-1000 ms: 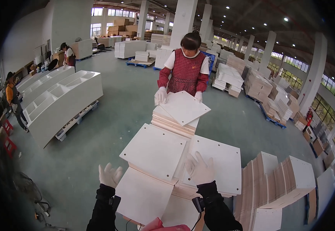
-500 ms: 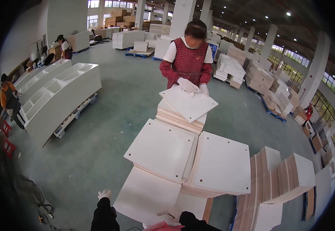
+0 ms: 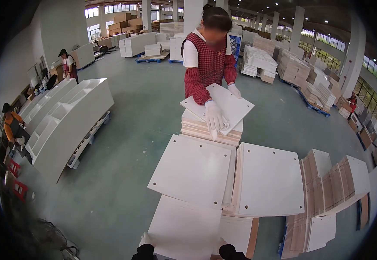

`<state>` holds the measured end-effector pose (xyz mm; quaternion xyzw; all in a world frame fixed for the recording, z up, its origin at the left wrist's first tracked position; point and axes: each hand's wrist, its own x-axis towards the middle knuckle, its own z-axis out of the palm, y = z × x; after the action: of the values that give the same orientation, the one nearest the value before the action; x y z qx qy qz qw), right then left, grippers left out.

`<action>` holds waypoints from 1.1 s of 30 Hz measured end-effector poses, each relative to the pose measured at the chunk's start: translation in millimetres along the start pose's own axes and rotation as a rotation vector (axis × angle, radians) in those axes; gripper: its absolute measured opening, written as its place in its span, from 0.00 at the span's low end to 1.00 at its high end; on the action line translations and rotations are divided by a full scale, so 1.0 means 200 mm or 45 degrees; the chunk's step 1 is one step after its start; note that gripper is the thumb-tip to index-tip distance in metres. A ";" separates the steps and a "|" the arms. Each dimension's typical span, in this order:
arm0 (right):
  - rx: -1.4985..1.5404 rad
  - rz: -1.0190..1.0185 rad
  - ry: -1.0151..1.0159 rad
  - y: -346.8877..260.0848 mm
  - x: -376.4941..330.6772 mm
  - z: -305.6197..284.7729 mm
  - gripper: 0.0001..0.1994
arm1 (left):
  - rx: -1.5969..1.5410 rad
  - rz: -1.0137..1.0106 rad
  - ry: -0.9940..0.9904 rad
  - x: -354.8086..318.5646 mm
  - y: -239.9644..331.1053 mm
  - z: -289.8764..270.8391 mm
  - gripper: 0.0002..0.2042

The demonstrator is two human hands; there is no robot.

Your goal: Inspecting, cleaning edges with a sanding block, and stacking white furniture panels in a workshop.

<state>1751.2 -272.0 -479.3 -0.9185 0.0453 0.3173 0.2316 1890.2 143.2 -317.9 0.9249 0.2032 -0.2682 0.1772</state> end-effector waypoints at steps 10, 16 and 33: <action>0.431 0.157 0.033 -0.35 -0.04 -0.28 0.31 | 0.255 -0.025 0.230 -0.12 0.02 0.08 0.55; 0.570 0.215 -0.008 -0.31 -0.10 -0.37 0.32 | 0.196 -0.142 0.004 -0.32 0.04 0.12 0.51; 0.370 0.505 -0.195 -0.19 -0.22 -0.54 0.52 | -0.212 -0.488 -0.019 -0.46 -0.07 0.49 0.54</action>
<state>1785.2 -290.0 -363.7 -0.8221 0.2520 0.4152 0.2970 1771.2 86.3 -345.8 0.8495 0.3955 -0.2860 0.2002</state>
